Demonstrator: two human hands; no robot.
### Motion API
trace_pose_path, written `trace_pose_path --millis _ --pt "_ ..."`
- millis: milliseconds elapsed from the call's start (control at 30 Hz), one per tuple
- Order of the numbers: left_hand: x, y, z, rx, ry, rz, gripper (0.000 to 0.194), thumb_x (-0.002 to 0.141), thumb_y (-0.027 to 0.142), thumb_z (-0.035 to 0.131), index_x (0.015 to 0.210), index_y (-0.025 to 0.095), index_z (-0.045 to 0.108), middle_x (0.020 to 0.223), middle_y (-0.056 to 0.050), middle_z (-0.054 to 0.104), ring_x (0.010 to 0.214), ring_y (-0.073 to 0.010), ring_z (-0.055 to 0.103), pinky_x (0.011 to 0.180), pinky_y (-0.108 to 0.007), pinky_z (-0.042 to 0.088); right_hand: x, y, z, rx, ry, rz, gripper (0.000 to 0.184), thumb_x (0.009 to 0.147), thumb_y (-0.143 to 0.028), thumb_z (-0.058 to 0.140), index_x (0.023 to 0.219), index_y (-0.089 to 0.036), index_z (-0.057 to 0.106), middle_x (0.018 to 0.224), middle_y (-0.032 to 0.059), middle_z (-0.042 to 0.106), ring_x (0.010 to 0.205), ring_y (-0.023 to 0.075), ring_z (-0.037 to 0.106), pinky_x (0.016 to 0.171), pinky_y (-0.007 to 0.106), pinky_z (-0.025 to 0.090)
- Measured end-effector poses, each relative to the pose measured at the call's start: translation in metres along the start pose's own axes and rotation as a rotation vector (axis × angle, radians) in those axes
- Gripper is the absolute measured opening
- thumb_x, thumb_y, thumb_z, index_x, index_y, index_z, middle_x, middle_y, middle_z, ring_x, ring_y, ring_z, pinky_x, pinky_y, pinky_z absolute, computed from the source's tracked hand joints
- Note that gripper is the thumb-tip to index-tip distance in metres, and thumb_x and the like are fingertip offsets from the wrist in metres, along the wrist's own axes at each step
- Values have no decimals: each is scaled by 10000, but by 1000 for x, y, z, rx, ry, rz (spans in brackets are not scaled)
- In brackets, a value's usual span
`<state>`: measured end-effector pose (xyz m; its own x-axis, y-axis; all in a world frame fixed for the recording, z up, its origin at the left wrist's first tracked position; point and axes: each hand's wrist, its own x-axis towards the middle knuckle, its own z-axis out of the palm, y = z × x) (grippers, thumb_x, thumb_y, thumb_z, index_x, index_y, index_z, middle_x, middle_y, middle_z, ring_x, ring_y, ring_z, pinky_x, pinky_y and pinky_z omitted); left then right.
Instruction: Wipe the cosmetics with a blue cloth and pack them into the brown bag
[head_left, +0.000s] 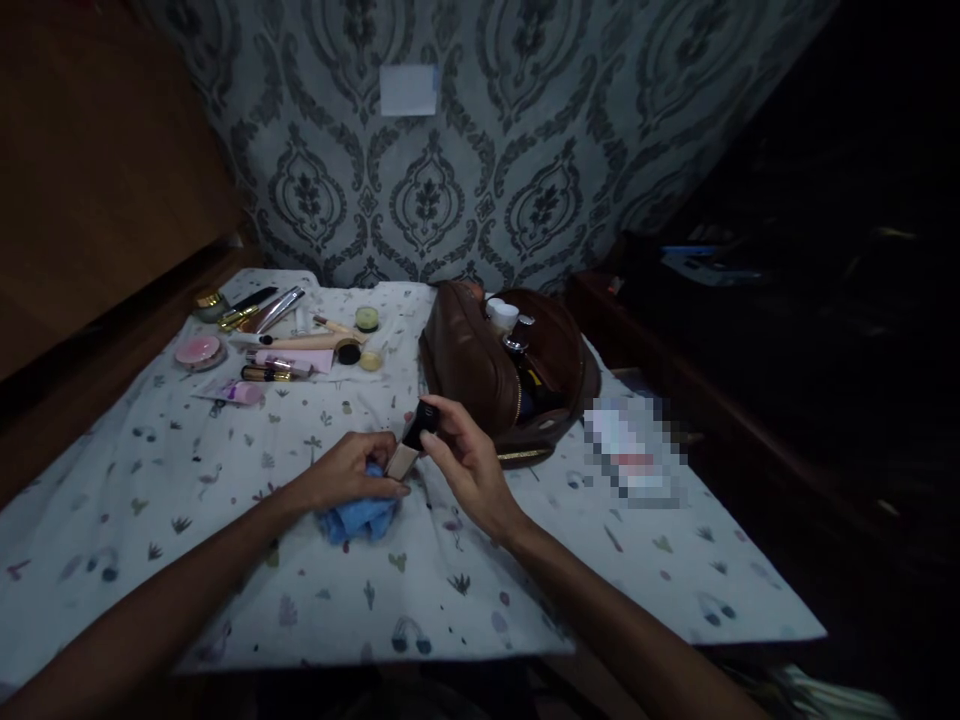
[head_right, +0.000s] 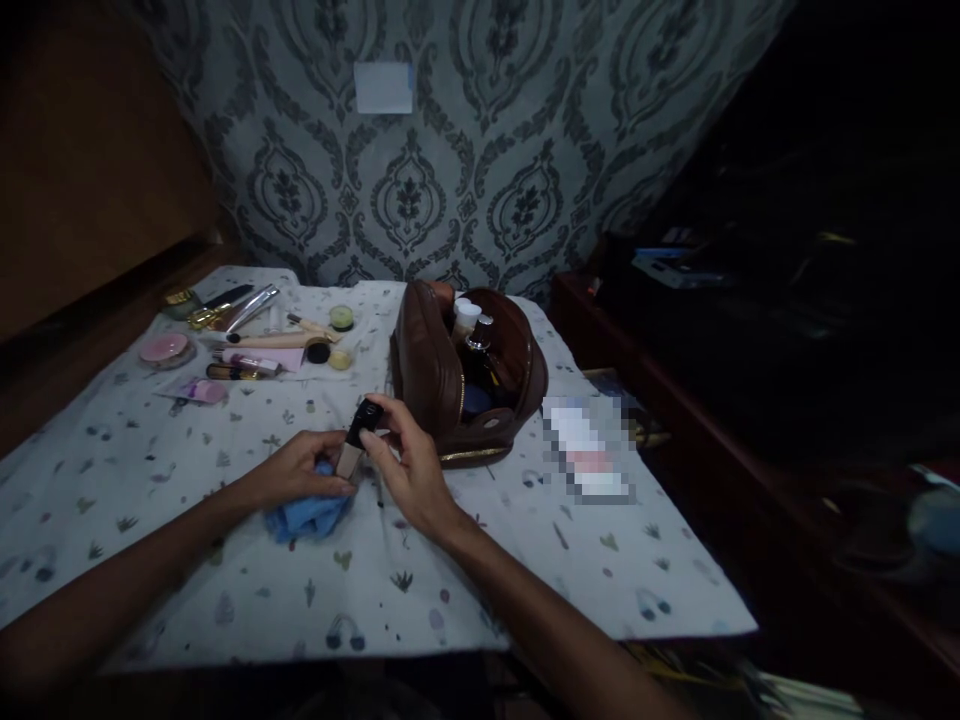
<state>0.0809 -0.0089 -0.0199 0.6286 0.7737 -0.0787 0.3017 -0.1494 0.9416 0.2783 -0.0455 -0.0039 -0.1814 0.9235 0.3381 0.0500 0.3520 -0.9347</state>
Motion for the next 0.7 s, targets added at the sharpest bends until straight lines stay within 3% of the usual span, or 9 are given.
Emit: trace_pose_path --millis 133,333,467,567,633,700 --pt "-1 4 2 171 44 46 331 708 453 735 768 185 550 687 58 479 676 -128 464 631 -238 366 -3 -15 -7 -102 -52 -34 365 935 -327 572 1279 -224 507 1125 65 656 967 183 648 812 297 530" --pt "-6 22 20 432 215 139 313 795 438 658 716 213 455 607 78 479 563 -107 477 557 -218 326 -10 -54 -34 -479 -66 -44 378 873 -311 673 1209 -216 527 1027 50 641 819 170 622 679 270 506" --pt "1 42 33 513 265 222 343 814 518 657 778 221 490 575 71 501 493 -109 503 501 -215 310 -8 -85 -53 -491 -86 77 354 881 -300 654 1199 -225 519 941 24 655 782 169 633 664 274 516" --pt "14 62 39 526 300 328 358 817 535 671 785 220 503 558 69 503 478 -110 511 483 -214 299 -2 -110 -69 -491 -59 92 297 858 -275 668 1130 -216 565 965 31 674 810 177 645 663 272 532" --pt "23 78 43 486 305 377 354 832 542 667 846 215 532 587 64 537 499 -113 537 488 -208 321 2 -127 -84 -508 -22 76 227 841 -272 687 1043 -210 605 938 27 678 817 183 654 663 273 538" --pt "31 91 49 440 265 393 372 868 534 637 1036 210 562 645 56 593 532 -118 580 499 -203 357 6 -144 -102 -522 68 49 206 830 -281 710 1010 -216 633 903 18 681 814 192 662 674 289 546"
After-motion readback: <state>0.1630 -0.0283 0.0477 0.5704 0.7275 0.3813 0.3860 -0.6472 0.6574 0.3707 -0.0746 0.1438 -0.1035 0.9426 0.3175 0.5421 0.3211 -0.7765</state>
